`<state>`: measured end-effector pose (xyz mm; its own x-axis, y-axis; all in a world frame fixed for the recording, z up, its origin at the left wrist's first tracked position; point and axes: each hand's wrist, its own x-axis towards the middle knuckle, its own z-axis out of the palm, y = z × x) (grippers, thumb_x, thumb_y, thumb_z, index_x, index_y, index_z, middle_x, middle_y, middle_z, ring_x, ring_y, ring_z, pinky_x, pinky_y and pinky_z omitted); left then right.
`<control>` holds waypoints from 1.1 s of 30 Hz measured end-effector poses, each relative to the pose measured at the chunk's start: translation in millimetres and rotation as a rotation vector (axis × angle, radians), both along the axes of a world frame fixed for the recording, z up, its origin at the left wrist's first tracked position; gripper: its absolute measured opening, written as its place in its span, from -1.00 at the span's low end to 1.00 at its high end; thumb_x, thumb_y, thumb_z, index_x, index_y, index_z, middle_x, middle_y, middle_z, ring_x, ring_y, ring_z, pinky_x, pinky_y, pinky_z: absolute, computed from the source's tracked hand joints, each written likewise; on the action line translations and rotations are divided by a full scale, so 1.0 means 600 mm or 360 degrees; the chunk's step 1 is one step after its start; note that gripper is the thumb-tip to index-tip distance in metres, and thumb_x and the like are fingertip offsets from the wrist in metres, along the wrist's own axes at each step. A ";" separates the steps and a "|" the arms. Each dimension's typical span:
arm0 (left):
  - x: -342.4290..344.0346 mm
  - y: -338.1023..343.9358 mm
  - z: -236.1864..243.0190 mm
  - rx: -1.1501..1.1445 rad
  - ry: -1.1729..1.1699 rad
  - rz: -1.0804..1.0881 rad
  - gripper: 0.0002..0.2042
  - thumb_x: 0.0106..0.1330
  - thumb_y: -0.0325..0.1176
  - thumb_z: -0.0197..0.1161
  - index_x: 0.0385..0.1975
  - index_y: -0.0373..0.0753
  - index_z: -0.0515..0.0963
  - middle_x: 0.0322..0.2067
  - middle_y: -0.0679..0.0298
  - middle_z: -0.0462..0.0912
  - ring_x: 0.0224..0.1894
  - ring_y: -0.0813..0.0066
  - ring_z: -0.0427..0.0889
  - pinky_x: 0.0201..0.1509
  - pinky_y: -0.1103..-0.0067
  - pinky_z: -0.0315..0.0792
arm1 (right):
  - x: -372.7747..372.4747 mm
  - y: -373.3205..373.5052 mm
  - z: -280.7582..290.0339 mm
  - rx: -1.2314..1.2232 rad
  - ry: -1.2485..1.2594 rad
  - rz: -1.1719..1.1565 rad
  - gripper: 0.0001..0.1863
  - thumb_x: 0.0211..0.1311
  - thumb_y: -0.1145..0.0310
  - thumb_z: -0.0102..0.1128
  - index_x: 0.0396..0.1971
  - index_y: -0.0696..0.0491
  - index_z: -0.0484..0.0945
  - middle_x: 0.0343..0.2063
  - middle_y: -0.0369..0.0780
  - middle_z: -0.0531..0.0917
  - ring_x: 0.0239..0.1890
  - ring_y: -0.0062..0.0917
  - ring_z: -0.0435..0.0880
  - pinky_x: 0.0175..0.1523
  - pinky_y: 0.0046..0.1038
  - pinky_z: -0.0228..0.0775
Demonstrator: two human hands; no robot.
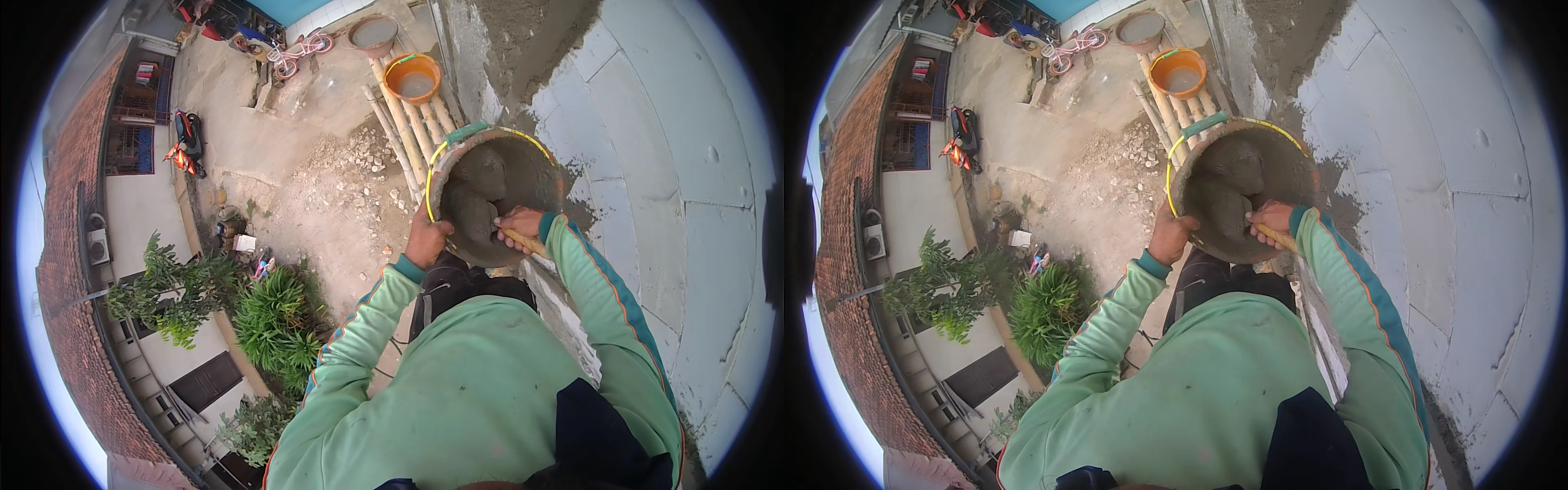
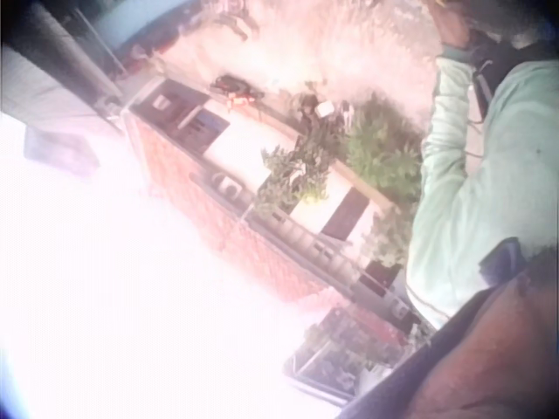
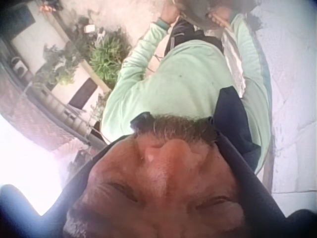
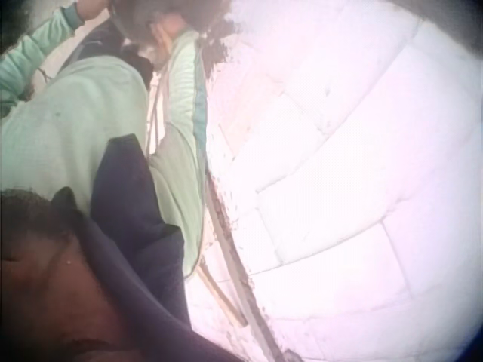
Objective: The person scoops wet cement from a bucket using a trowel and applies it to a white block wall. They spread and smooth the cement across the surface while standing on a bamboo scaffold.
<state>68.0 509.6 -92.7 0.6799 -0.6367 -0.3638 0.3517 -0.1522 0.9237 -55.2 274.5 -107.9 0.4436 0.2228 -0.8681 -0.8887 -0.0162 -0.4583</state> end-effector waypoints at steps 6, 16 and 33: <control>-0.018 0.020 -0.017 0.0057 0.0433 0.0329 -0.43 -0.01 -0.73 0.08 0.13 -0.37 0.43 -0.19 0.22 0.62 -0.20 0.37 0.62 -0.14 0.51 0.53 | -0.033 0.053 -0.049 0.1119 0.0069 -0.1022 -0.61 0.49 -0.03 -0.05 -0.21 0.03 0.48 -0.57 -0.37 0.48 -0.68 -0.73 0.39 -0.65 -0.61 0.27; 0.006 0.002 -0.055 0.0237 0.0171 0.0151 -0.22 -0.11 -0.73 0.09 0.32 -0.38 0.27 0.12 0.08 0.48 0.12 0.25 0.48 0.14 0.50 0.42 | 0.035 0.002 -0.079 -0.0370 0.0324 0.0324 -0.61 0.43 0.06 0.00 -0.35 0.09 0.61 -0.48 -0.22 0.63 -0.57 -0.42 0.60 -0.46 -0.26 0.49; -0.016 0.007 -0.091 0.0241 -0.0246 0.0147 -0.31 -0.06 -0.74 0.07 0.25 -0.38 0.34 -0.05 0.13 0.61 -0.09 0.30 0.59 -0.07 0.50 0.52 | 0.051 0.061 -0.065 -0.2712 -0.0953 0.0924 -0.83 0.15 0.28 0.19 -0.36 -0.02 0.70 -0.33 -0.18 0.75 -0.18 -0.34 0.76 -0.14 -0.21 0.60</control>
<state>58.2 513.6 -147.4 0.7878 -0.5154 -0.3372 0.2265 -0.2667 0.9368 -24.3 311.3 -147.0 0.9239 -0.3751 -0.0752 -0.3597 -0.9187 0.1631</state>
